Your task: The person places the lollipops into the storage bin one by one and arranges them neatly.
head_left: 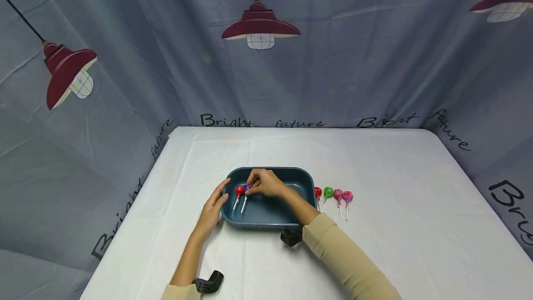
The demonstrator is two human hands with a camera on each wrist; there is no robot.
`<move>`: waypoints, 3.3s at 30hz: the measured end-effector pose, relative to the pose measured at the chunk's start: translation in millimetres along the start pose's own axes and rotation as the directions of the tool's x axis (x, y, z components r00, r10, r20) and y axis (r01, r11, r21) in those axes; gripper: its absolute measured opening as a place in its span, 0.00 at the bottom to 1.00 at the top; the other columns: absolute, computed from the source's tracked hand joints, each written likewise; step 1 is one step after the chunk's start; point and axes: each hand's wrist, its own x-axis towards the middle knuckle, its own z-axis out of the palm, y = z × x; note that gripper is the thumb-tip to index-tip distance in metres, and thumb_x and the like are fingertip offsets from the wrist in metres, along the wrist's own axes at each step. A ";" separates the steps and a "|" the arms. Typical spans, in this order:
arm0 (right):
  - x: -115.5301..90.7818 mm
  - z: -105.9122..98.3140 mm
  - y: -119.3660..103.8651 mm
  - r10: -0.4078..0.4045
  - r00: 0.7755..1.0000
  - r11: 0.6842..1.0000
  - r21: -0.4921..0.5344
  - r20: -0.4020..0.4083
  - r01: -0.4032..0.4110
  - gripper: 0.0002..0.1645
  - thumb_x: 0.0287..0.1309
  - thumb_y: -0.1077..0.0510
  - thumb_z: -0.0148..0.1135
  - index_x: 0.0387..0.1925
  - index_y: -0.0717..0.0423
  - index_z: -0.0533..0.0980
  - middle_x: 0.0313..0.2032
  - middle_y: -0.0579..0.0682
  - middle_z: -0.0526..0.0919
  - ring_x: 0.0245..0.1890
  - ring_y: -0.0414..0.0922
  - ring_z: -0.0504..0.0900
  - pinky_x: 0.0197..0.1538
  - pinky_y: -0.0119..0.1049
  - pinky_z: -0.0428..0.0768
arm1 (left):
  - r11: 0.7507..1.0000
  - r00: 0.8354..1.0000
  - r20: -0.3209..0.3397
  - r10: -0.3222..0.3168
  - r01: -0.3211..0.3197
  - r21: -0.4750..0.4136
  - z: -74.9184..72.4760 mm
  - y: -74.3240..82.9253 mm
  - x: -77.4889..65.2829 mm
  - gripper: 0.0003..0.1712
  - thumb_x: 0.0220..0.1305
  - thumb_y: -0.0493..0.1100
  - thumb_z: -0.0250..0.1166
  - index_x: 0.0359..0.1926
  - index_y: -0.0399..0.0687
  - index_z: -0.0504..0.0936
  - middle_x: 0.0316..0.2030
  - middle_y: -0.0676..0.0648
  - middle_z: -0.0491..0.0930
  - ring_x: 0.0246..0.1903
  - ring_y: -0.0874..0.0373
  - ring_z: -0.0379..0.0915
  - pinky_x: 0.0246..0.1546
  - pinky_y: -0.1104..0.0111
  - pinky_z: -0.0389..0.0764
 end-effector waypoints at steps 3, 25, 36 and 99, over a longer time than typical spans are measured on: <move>0.9 1.6 2.2 -0.012 1.000 1.000 -0.026 0.005 0.013 0.13 0.44 0.59 0.72 0.30 0.56 0.76 0.31 0.46 0.81 0.31 0.38 0.81 0.34 0.26 0.78 | 1.000 1.000 -0.004 0.001 -0.001 0.003 -0.2 -1.0 0.2 0.25 0.71 0.43 0.48 0.68 0.55 0.61 0.68 0.47 0.53 0.67 0.50 0.45 0.64 0.54 0.51; -1.5 3.6 0.4 -0.079 0.997 0.986 -0.148 -0.003 0.077 0.14 0.46 0.59 0.72 0.35 0.59 0.77 0.31 0.49 0.81 0.28 0.38 0.77 0.31 0.25 0.76 | 1.000 1.000 0.002 0.001 -0.001 0.005 -0.3 -2.4 1.3 0.25 0.72 0.42 0.47 0.68 0.56 0.61 0.68 0.47 0.53 0.67 0.49 0.44 0.65 0.54 0.50; -17.9 -17.0 -12.8 -0.053 0.996 0.964 -0.255 0.072 0.070 0.16 0.54 0.55 0.65 0.43 0.58 0.77 0.42 0.51 0.81 0.41 0.45 0.79 0.46 0.35 0.77 | 1.000 1.000 0.013 -0.007 0.007 -0.013 -1.5 -3.9 1.8 0.25 0.71 0.43 0.48 0.68 0.58 0.60 0.69 0.48 0.52 0.68 0.51 0.43 0.65 0.55 0.49; -197.8 -135.5 91.3 0.314 0.909 0.937 -0.064 -0.275 -0.343 0.21 0.52 0.56 0.67 0.47 0.62 0.77 0.39 0.53 0.80 0.39 0.48 0.76 0.43 0.44 0.73 | 1.000 1.000 0.011 0.011 -0.011 0.005 -0.5 -2.4 0.1 0.26 0.71 0.43 0.47 0.68 0.54 0.60 0.69 0.47 0.52 0.68 0.50 0.43 0.65 0.54 0.49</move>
